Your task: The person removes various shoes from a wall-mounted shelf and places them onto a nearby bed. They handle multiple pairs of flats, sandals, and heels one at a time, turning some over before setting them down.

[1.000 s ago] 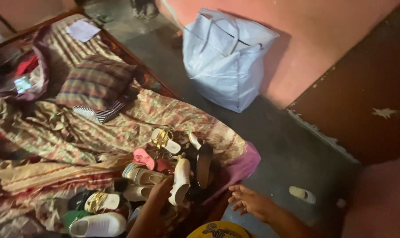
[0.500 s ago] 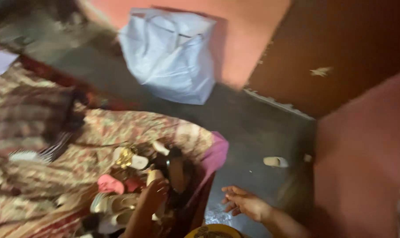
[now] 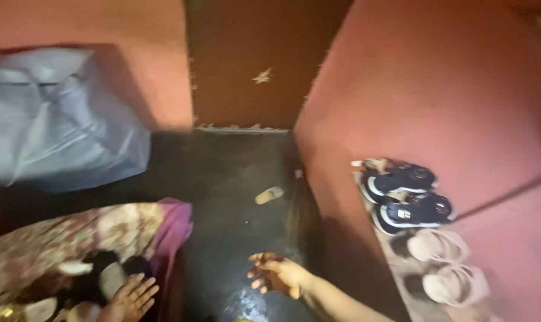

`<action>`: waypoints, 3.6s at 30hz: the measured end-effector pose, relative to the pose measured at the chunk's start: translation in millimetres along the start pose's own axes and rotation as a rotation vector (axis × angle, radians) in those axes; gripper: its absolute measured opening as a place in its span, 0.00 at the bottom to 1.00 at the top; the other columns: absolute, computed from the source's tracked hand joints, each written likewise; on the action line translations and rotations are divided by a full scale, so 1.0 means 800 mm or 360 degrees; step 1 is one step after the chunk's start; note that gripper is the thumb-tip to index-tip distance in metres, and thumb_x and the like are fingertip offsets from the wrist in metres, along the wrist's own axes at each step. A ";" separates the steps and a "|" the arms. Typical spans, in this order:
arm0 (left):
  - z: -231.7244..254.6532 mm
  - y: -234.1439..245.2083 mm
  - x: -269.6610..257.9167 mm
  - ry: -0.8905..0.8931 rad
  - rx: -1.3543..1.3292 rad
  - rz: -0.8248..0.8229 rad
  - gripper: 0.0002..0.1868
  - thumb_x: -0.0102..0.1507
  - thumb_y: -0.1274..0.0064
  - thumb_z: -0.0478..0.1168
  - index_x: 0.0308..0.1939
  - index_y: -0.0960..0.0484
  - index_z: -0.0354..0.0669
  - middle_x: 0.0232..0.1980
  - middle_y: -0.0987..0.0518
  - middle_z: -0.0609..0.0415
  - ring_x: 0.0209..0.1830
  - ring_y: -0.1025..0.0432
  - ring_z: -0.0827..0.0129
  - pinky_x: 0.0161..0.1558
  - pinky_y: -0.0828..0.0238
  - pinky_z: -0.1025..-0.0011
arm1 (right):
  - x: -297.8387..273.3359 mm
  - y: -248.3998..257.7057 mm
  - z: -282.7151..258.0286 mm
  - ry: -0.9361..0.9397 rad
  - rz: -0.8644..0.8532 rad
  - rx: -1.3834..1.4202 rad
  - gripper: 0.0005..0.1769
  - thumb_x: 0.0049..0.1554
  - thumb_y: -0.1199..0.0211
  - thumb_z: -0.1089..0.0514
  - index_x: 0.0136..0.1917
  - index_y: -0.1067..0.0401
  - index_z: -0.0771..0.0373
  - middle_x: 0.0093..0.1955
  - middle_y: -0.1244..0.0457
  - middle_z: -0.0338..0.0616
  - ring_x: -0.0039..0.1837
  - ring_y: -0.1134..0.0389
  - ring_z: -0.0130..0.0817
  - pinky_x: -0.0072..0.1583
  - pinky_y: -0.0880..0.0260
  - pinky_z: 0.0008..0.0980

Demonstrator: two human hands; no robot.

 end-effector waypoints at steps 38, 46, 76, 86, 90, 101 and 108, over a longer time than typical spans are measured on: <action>-0.511 -0.610 -0.001 0.1593 0.2006 -0.1712 0.31 0.66 0.59 0.51 0.72 0.33 0.43 0.68 0.25 0.39 0.61 0.27 0.52 0.55 0.29 0.55 | -0.394 0.092 0.275 0.1724 0.1455 0.1647 0.15 0.67 0.46 0.56 0.65 0.32 0.60 0.52 0.31 0.48 0.48 0.26 0.38 0.47 0.25 0.35; -0.610 -0.618 -0.164 0.1766 0.2332 -0.2006 0.30 0.64 0.54 0.50 0.68 0.29 0.43 0.62 0.20 0.44 0.57 0.24 0.58 0.54 0.29 0.59 | -0.449 0.049 0.355 0.1883 0.1814 0.1829 0.15 0.64 0.46 0.57 0.63 0.32 0.59 0.50 0.32 0.47 0.46 0.29 0.36 0.47 0.28 0.34; -0.823 -0.526 -0.399 0.1396 0.2794 -0.2107 0.26 0.62 0.46 0.45 0.66 0.24 0.50 0.56 0.24 0.60 0.52 0.26 0.71 0.52 0.29 0.69 | -0.667 0.211 0.601 0.1897 0.2801 0.1914 0.27 0.52 0.28 0.49 0.61 0.33 0.55 0.50 0.32 0.41 0.38 0.30 0.32 0.35 0.31 0.29; -0.834 -0.529 -0.419 0.1285 0.2778 -0.2578 0.31 0.63 0.44 0.43 0.72 0.28 0.52 0.54 0.23 0.51 0.42 0.35 0.69 0.42 0.37 0.70 | -0.684 0.198 0.586 0.1774 0.2844 0.1860 0.23 0.55 0.31 0.51 0.60 0.34 0.57 0.49 0.33 0.44 0.37 0.31 0.35 0.37 0.30 0.32; -0.841 -0.534 -0.412 0.1229 0.2589 -0.2608 0.37 0.62 0.43 0.42 0.75 0.37 0.53 0.61 0.25 0.58 0.51 0.31 0.74 0.51 0.32 0.72 | -0.672 0.199 0.610 0.1929 0.2807 0.1825 0.21 0.56 0.34 0.52 0.60 0.35 0.57 0.49 0.33 0.42 0.40 0.29 0.36 0.41 0.28 0.35; -0.833 -0.518 -0.405 0.1605 0.2510 -0.1868 0.37 0.63 0.53 0.53 0.76 0.44 0.61 0.57 0.20 0.50 0.46 0.24 0.58 0.48 0.28 0.61 | -0.661 0.126 0.542 0.2233 0.2698 0.1492 0.22 0.59 0.46 0.59 0.66 0.36 0.57 0.53 0.30 0.44 0.50 0.26 0.37 0.47 0.24 0.39; -0.823 -0.519 -0.406 0.1807 0.2167 -0.2033 0.23 0.66 0.45 0.51 0.57 0.23 0.40 0.45 0.20 0.53 0.40 0.26 0.70 0.43 0.29 0.69 | -0.666 0.110 0.512 0.2269 0.2533 0.0927 0.18 0.64 0.42 0.63 0.66 0.31 0.72 0.59 0.31 0.47 0.60 0.31 0.33 0.64 0.33 0.35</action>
Point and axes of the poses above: each hand's wrist, its own x-axis towards the middle knuckle, its own y-axis out of the back of the hand, z = x × y, the point moved 7 cm from there along x, towards the middle knuckle
